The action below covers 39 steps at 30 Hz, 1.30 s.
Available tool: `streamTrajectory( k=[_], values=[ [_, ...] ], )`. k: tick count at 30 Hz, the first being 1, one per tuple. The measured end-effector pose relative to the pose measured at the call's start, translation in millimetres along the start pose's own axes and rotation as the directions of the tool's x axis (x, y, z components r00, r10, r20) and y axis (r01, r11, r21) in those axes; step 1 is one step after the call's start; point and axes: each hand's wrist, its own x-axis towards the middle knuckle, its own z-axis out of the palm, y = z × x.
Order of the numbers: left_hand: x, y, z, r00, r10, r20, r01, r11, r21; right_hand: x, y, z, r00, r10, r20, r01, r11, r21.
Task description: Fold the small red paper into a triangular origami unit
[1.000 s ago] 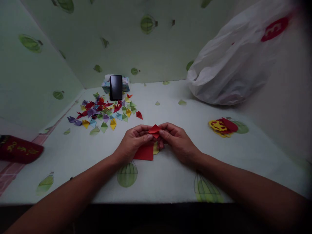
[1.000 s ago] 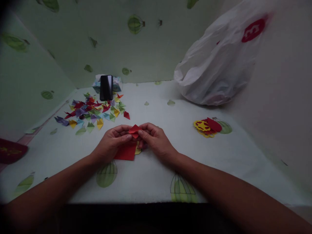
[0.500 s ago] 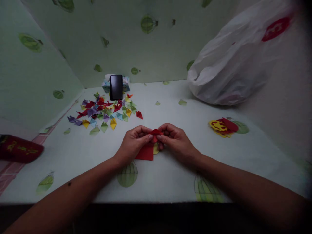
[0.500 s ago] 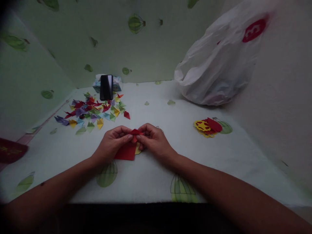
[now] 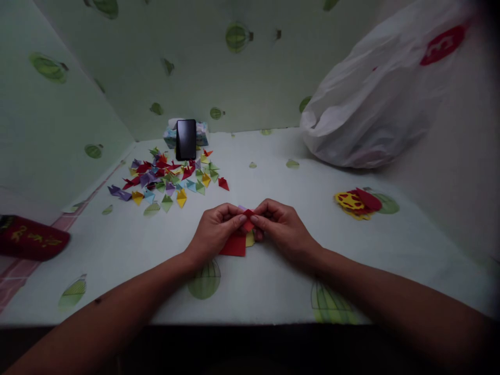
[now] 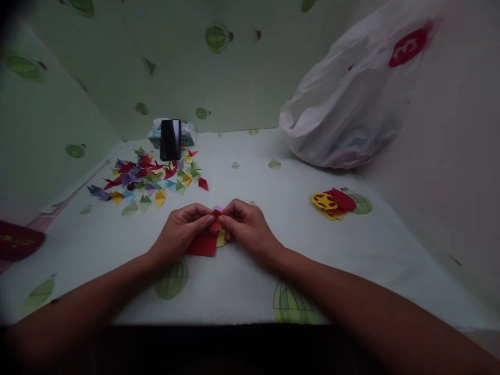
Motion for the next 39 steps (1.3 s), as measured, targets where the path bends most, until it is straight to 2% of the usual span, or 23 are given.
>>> streamTrajectory(
  k=[10, 16, 23, 30, 39],
  values=[
    [0.2, 1.5, -1.4, 0.994, -0.084, -0.07, 0.075, 0.99, -0.123, 1.7, -0.7, -2.7, 0.999, -0.009, 0.052, 0.008, 1.0, 0.019],
    [0.7, 1.8, -1.7, 0.999, -0.027, -0.033, 0.026, 0.999, -0.028, 1.5, -2.8, -2.6, 0.998, -0.025, 0.05, 0.025, 1.0, -0.002],
    [1.5, 3.0, -2.1, 0.998, -0.009, -0.058, 0.011, 1.0, 0.027, 2.8, -1.4, -3.7, 0.997, -0.069, 0.021, 0.069, 0.998, 0.006],
    [1.1, 2.2, -0.5, 0.999, -0.029, -0.043, 0.03, 0.999, 0.034, 0.4, -2.9, -3.5, 0.996, -0.087, -0.011, 0.083, 0.973, -0.215],
    [1.2, 3.0, 1.3, 1.0, 0.017, -0.001, -0.016, 0.985, 0.17, -0.7, -6.3, -3.6, 0.994, -0.106, -0.03, 0.09, 0.938, -0.335]
  ],
)
